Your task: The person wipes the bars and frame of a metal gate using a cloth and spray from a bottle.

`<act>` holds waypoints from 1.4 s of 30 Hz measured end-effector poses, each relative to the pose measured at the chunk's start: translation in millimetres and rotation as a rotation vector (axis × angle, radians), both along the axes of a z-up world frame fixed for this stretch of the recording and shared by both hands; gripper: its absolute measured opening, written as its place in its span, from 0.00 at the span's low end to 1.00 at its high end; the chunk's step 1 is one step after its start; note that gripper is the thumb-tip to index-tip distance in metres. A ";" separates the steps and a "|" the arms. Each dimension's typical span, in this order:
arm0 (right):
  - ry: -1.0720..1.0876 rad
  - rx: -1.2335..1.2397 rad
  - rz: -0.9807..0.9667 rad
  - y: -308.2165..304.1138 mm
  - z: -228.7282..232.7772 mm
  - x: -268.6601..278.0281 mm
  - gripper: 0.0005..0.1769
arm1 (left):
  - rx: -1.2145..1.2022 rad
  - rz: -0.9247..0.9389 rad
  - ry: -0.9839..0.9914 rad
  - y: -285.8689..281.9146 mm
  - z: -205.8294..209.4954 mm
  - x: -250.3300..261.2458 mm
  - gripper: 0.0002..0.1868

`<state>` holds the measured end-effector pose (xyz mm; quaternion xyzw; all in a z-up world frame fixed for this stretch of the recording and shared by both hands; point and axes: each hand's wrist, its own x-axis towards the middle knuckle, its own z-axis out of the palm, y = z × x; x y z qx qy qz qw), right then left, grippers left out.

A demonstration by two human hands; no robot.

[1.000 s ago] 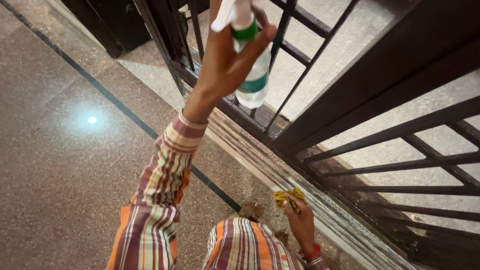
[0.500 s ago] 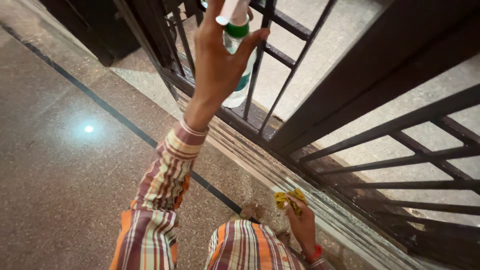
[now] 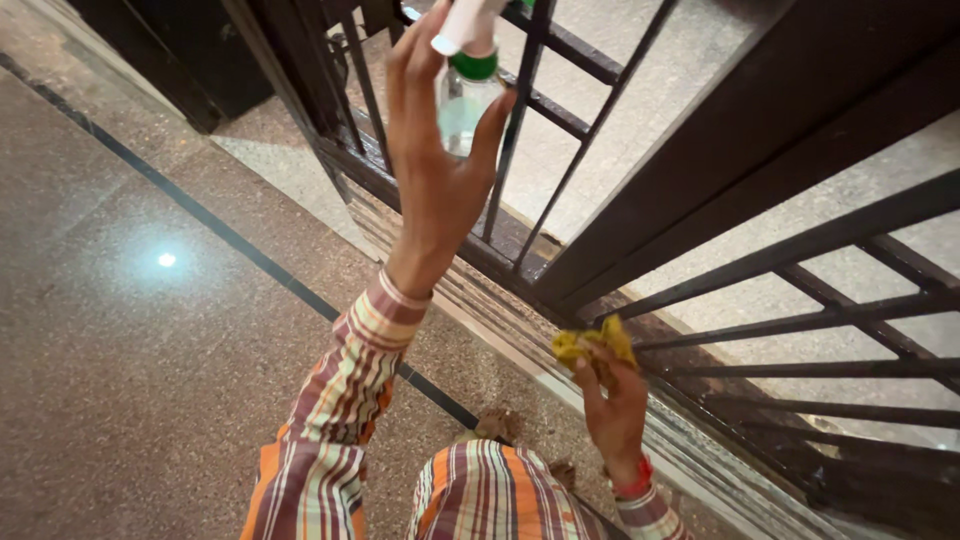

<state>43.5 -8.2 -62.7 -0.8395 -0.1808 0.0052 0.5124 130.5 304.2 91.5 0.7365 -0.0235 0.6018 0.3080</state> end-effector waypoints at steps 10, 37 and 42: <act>-0.357 0.332 0.155 53.2 117.8 25.2 0.13 | -0.189 -0.630 0.232 -81.6 -30.9 -83.2 0.24; -0.785 -0.204 -0.791 -112.0 95.8 -5.6 0.11 | -0.123 -0.153 0.025 -75.3 39.5 -9.9 0.21; -1.066 -0.540 -0.967 -161.5 83.2 42.0 0.24 | -0.249 -0.230 0.067 -77.6 29.5 -10.3 0.20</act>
